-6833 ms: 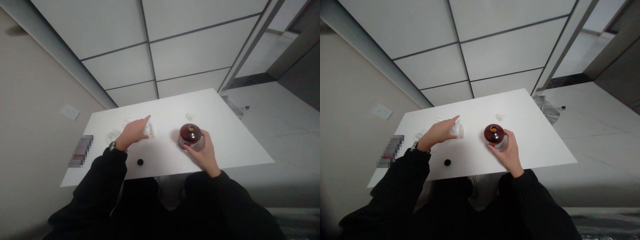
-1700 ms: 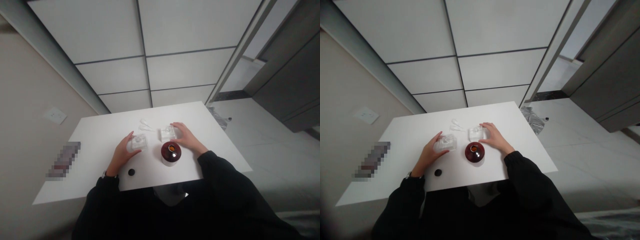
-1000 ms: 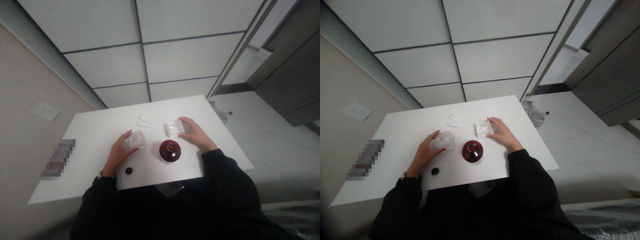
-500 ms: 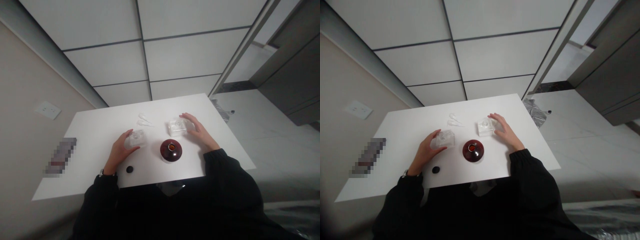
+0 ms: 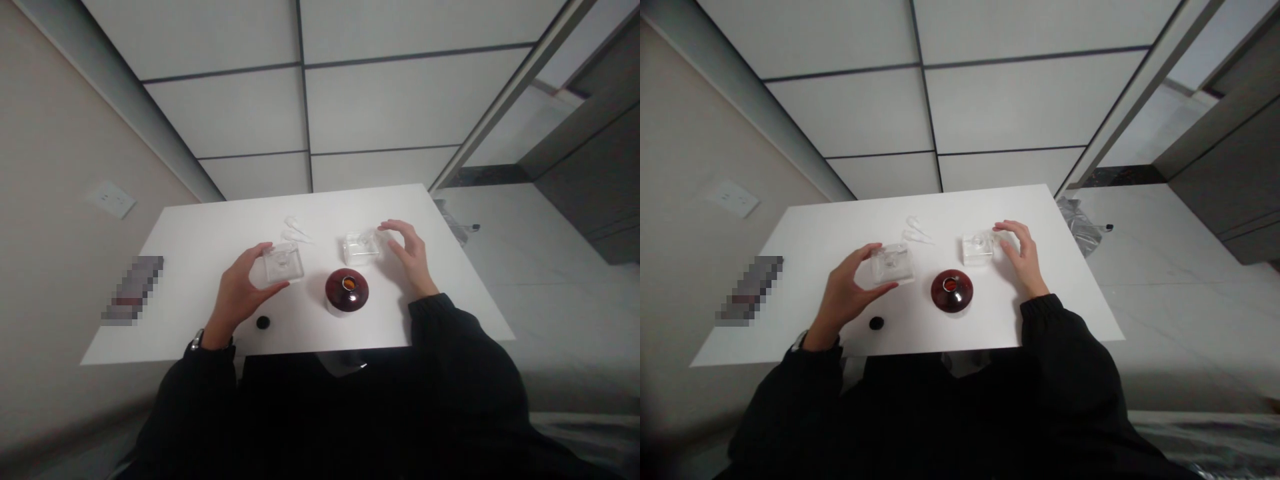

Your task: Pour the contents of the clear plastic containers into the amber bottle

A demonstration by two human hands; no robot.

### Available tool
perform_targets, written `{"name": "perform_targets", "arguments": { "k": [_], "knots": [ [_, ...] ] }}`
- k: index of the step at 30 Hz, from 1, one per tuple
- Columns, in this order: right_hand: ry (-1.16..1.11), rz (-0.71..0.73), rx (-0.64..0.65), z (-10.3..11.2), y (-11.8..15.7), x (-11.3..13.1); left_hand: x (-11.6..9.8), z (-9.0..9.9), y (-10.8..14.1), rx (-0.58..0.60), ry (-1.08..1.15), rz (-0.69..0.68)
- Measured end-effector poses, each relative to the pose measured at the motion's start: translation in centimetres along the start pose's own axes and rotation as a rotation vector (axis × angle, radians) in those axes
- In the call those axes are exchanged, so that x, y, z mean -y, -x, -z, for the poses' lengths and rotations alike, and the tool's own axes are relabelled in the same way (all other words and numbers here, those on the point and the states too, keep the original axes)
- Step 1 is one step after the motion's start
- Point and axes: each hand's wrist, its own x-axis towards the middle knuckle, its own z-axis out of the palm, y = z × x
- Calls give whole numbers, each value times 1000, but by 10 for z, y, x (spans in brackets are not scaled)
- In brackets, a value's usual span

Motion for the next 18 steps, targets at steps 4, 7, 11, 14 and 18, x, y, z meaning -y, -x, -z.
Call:
{"name": "perform_targets", "arguments": {
  "k": [4, 7, 11, 14, 18],
  "knots": [
    [53, -16, -24, 0, 0, 2, -36, 19, -8, -20, -83, -60],
    [68, -8, -50, 0, 0, 2, -52, 24, -13, -37, -136, -113],
    [91, -15, -80, 0, 0, 0, -63, 25, -17, -39, -181, -193],
    [99, -18, -88, 0, -1, -1, -69, 24, -20, -31, -208, -251],
    [97, -14, -94, 0, -1, -3, -75, 23, -23, -58, -236, -314]
  ]
}}
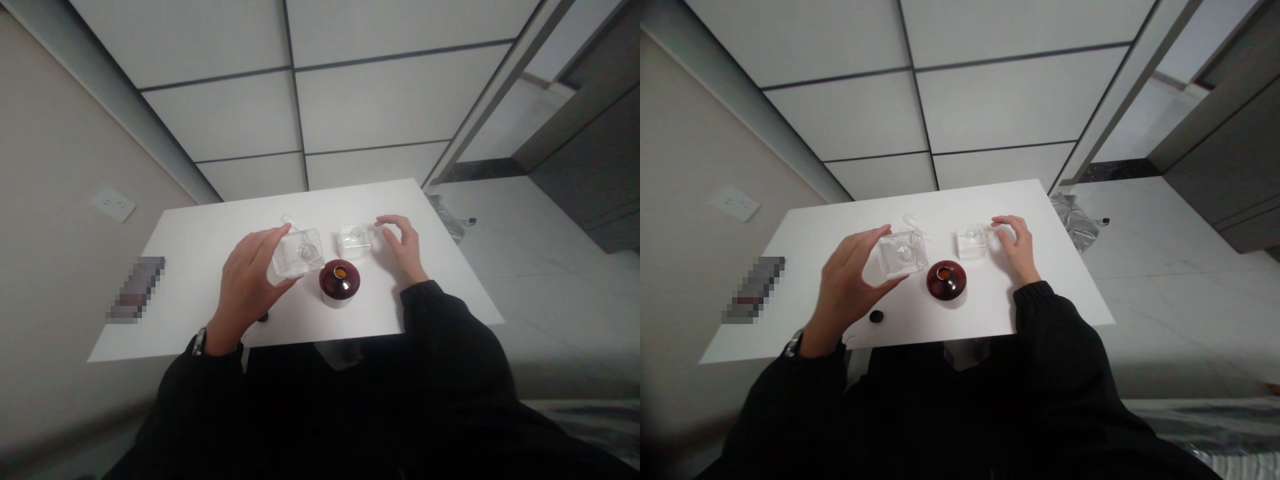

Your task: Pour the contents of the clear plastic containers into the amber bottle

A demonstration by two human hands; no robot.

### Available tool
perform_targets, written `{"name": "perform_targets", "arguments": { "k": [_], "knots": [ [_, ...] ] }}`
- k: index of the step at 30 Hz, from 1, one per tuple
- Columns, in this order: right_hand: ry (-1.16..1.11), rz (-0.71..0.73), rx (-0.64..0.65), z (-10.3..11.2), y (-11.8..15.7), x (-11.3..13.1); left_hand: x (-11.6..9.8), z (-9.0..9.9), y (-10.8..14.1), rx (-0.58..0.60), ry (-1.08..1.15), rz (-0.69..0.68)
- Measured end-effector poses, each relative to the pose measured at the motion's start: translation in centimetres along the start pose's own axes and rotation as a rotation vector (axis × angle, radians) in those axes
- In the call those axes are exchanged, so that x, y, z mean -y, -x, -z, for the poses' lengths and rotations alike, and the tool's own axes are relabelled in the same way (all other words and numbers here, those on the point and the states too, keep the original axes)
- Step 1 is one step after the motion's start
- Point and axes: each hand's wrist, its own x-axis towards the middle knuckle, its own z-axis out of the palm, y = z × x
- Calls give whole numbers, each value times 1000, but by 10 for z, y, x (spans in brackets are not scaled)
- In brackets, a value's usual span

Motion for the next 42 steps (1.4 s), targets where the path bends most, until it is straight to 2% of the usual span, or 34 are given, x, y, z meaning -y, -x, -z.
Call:
{"name": "perform_targets", "arguments": {
  "k": [9, 25, 42],
  "knots": [
    [28, -20, -43, 1, -3, -5, -4, -9, 0, -15, -50, -14],
    [41, -57, -64, 0, -4, -9, -18, -13, -4, -52, -112, -73],
    [20, -29, -94, -4, -4, -19, -27, -19, -7, -215, -216, -192]
  ]
}}
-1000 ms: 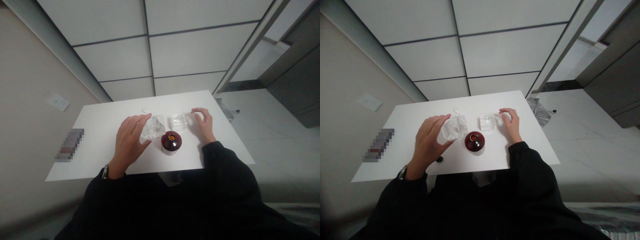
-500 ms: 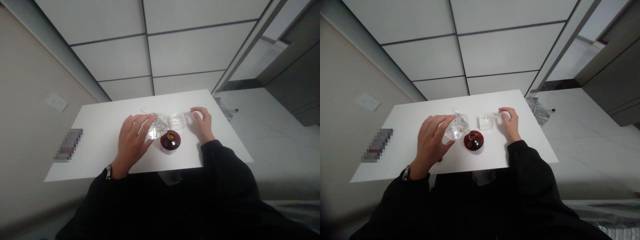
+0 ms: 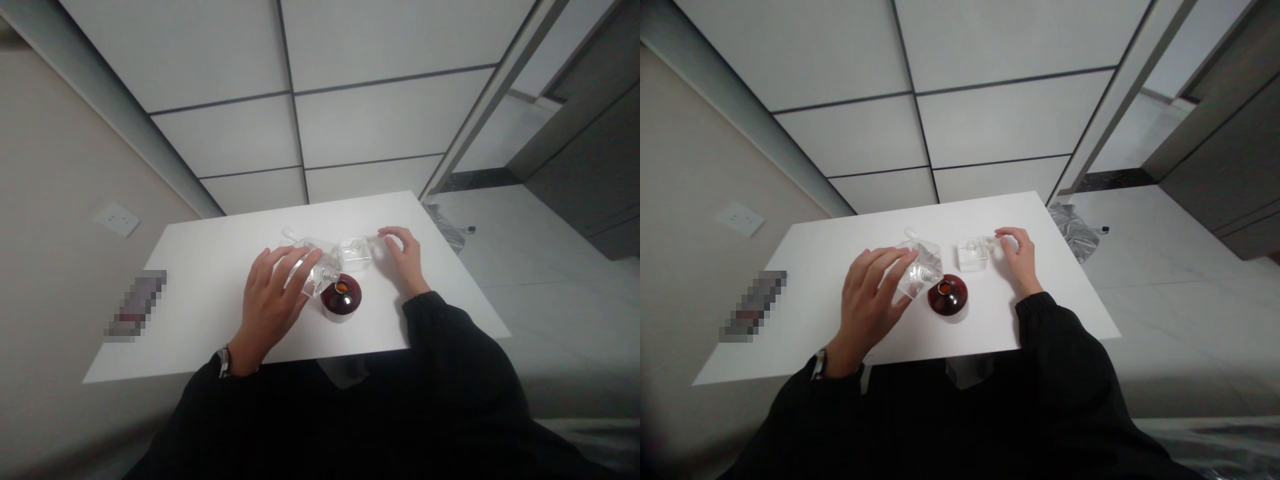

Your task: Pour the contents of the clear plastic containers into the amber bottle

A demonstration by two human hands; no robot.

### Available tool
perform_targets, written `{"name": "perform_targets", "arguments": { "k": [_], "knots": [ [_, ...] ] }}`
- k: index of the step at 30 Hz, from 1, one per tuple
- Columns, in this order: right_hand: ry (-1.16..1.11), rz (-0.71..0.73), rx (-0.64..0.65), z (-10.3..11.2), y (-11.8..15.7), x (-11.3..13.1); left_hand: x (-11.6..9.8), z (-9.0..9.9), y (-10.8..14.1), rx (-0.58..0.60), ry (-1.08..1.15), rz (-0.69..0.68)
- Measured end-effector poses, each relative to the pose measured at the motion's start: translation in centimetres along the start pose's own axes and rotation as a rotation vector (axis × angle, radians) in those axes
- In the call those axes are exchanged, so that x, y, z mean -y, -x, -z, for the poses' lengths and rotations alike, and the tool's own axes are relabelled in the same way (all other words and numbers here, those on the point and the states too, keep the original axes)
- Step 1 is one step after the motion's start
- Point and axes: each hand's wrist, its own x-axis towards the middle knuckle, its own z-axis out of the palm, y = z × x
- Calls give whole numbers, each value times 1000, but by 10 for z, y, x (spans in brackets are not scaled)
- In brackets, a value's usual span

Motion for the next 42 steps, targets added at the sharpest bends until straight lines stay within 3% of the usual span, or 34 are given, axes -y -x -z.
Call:
{"name": "perform_targets", "arguments": {
  "k": [42],
  "knots": [
    [-24, -48, -28, -1, -2, 5, -2, -5, 2, -29, -56, -71]
  ]
}}
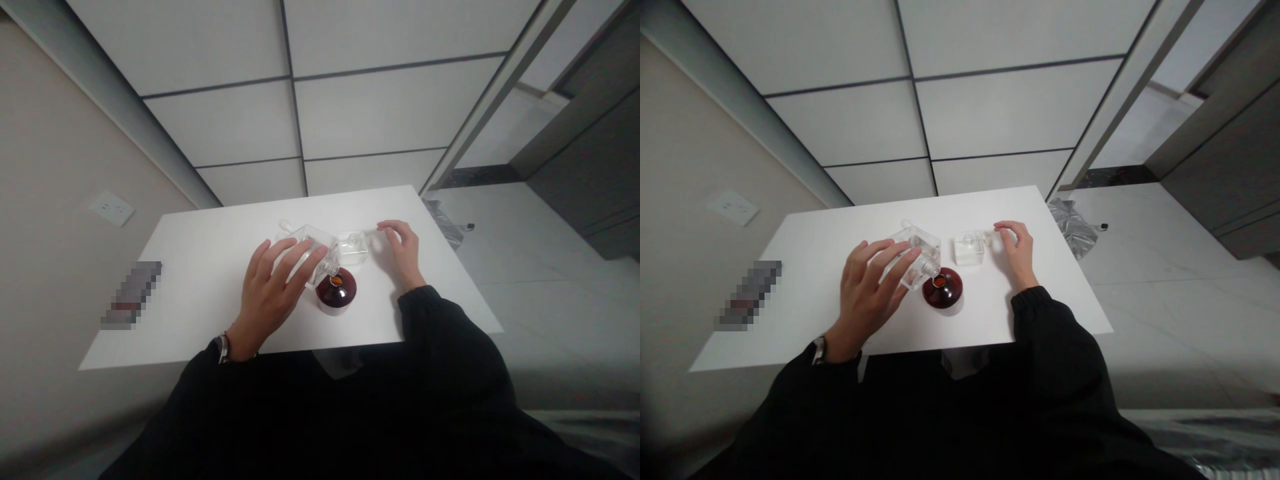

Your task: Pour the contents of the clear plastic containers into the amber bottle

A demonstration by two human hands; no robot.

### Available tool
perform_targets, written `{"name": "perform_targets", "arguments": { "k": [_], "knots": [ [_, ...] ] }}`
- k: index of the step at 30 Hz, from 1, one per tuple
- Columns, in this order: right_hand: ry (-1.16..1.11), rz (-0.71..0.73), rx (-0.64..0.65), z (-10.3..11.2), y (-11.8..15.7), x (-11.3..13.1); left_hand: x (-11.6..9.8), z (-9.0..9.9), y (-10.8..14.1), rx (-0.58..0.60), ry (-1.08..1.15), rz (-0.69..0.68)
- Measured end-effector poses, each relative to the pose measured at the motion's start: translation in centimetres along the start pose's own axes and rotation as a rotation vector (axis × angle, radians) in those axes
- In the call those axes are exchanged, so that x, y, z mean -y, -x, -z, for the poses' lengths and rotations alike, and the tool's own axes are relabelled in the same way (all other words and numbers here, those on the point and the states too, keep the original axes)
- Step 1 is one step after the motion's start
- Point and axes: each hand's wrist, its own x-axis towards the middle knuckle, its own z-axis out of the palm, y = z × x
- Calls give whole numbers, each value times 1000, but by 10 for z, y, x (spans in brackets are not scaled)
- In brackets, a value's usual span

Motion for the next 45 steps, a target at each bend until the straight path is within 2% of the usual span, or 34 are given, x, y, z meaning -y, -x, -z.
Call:
{"name": "perform_targets", "arguments": {
  "k": [11, 39, 45],
  "knots": [
    [8, 6, 4, 1, 0, 1, 0, 0, 5, 23, 34, 27],
    [4, 2, -14, 2, -1, 1, 1, 2, 5, -1, 3, -16],
    [0, 2, -20, 2, -1, 1, 0, 2, 7, 25, 63, 24]
  ]
}}
